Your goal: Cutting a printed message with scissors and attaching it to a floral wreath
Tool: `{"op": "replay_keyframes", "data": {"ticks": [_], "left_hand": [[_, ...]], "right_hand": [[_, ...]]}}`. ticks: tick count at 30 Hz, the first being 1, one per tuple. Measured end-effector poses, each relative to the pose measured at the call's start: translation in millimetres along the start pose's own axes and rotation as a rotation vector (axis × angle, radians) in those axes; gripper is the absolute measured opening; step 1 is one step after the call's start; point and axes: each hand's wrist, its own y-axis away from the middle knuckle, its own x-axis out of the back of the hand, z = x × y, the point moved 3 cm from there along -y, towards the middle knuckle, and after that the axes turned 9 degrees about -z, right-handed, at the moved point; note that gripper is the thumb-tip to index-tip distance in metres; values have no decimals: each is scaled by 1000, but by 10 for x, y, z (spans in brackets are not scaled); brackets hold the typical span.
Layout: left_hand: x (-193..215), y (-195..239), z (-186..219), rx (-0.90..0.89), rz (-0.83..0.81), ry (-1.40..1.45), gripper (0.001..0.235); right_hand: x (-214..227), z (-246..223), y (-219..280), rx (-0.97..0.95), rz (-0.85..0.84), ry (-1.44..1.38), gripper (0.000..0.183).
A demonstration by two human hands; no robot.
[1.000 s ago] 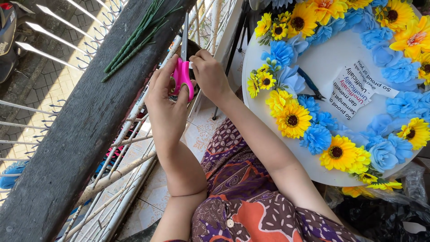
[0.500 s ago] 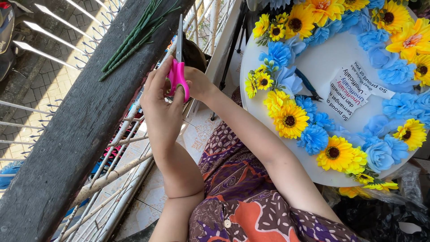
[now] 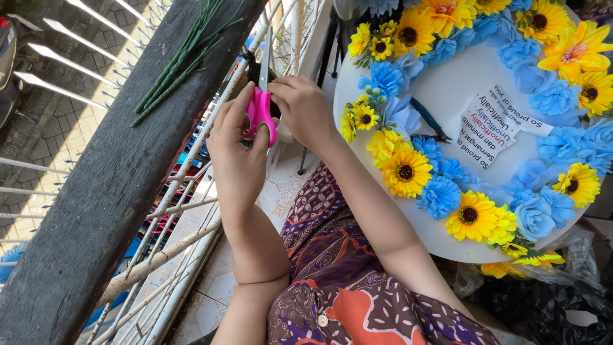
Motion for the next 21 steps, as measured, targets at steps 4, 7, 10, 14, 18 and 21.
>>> {"op": "replay_keyframes", "data": {"ticks": [4, 7, 10, 14, 18, 21], "left_hand": [[-217, -9, 147, -42, -83, 18, 51], [-448, 0, 318, -15, -165, 103, 52], [-710, 23, 459, -34, -263, 83, 54], [-1070, 63, 565, -67, -388, 73, 52], [-1415, 122, 622, -85, -502, 66, 50], [-1642, 168, 715, -110, -585, 41, 52]], "right_hand": [[844, -175, 299, -126, 139, -189, 15], [1296, -18, 559, -185, 224, -254, 17], [1673, 289, 941, -317, 324, -216, 18], [2054, 819, 1634, -566, 392, -68, 14], [2134, 1534, 2506, -960, 264, 56, 17], [2077, 1909, 2994, -1181, 143, 23, 27]]}}
